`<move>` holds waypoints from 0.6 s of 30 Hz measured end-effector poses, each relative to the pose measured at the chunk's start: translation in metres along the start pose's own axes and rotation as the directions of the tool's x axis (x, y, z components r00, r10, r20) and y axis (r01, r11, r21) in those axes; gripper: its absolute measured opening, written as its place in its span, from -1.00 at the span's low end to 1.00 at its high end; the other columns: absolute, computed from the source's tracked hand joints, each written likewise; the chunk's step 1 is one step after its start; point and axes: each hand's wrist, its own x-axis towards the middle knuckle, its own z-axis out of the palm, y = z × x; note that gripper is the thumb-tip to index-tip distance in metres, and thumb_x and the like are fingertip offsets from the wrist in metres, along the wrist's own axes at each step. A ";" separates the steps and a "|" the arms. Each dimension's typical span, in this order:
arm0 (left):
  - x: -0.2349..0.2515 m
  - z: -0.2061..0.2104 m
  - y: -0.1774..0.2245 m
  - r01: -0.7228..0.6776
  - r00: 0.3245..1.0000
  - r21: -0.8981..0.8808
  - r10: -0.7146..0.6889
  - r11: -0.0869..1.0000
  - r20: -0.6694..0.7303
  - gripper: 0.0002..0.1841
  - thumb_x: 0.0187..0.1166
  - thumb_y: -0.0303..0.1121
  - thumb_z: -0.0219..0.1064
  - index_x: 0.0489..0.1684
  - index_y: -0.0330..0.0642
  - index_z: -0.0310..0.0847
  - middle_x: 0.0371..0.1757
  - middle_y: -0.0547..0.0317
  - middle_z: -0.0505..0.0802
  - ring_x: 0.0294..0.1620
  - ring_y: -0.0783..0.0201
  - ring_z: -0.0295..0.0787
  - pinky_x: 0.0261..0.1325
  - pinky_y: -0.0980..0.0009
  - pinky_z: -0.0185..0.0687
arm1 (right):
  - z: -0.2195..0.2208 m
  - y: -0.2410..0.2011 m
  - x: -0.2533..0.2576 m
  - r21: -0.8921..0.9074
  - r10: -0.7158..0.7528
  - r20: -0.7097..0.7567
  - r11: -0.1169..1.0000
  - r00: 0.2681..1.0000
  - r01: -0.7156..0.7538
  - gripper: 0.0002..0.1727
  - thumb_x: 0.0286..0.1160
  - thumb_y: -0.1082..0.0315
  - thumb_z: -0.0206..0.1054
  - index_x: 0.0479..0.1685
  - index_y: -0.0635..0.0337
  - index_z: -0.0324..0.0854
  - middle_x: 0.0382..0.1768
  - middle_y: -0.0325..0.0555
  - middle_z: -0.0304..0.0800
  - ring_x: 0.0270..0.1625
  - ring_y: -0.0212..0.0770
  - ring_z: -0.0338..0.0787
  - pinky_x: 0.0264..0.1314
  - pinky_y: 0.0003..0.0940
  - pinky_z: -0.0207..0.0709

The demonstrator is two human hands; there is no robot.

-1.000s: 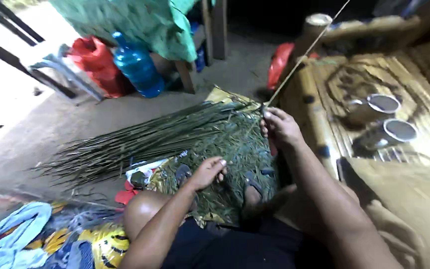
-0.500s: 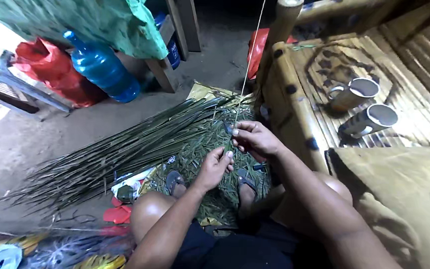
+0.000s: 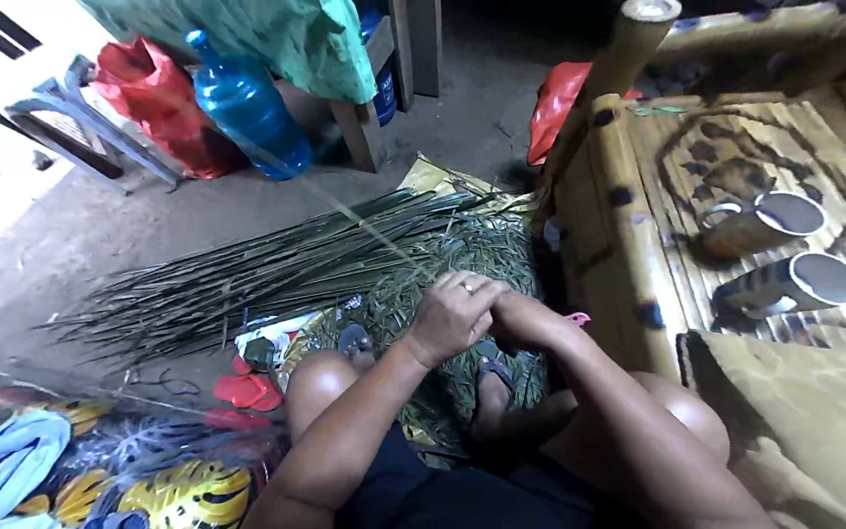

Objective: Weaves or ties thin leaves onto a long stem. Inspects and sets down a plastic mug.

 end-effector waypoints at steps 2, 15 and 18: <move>0.001 0.000 0.000 0.156 0.896 0.043 -0.159 0.987 0.415 -0.64 0.66 -0.41 0.18 0.37 -0.12 0.71 0.30 -0.02 0.82 0.44 0.01 0.70 0.50 0.02 0.55 | 0.012 -0.012 0.000 -0.110 0.052 0.099 0.993 0.994 -0.041 -0.56 0.74 0.03 0.19 0.10 0.28 0.68 0.05 0.30 0.79 0.20 0.35 0.77 0.20 0.48 0.53; 0.002 -0.014 -0.026 0.462 0.644 0.100 -0.411 0.881 0.646 -0.68 0.79 -0.41 0.08 0.34 -0.16 0.68 0.27 -0.12 0.81 0.39 -0.11 0.72 0.41 -0.14 0.60 | -0.013 -0.013 -0.017 -0.200 0.271 -0.117 0.936 0.955 -0.290 -0.47 0.77 0.00 0.19 0.69 -0.20 0.46 0.19 0.28 0.80 0.27 0.41 0.76 0.27 0.50 0.52; 0.003 -0.025 -0.037 0.507 0.760 0.064 -0.481 0.860 0.438 -0.71 0.78 -0.34 0.13 0.25 -0.16 0.73 0.16 -0.10 0.84 0.28 -0.05 0.77 0.32 -0.08 0.67 | -0.042 0.018 -0.046 -0.056 0.141 -0.374 0.983 0.916 -0.174 -0.51 0.70 0.20 0.28 0.60 -0.04 0.51 0.03 0.29 0.82 0.00 0.34 0.83 0.07 0.47 0.60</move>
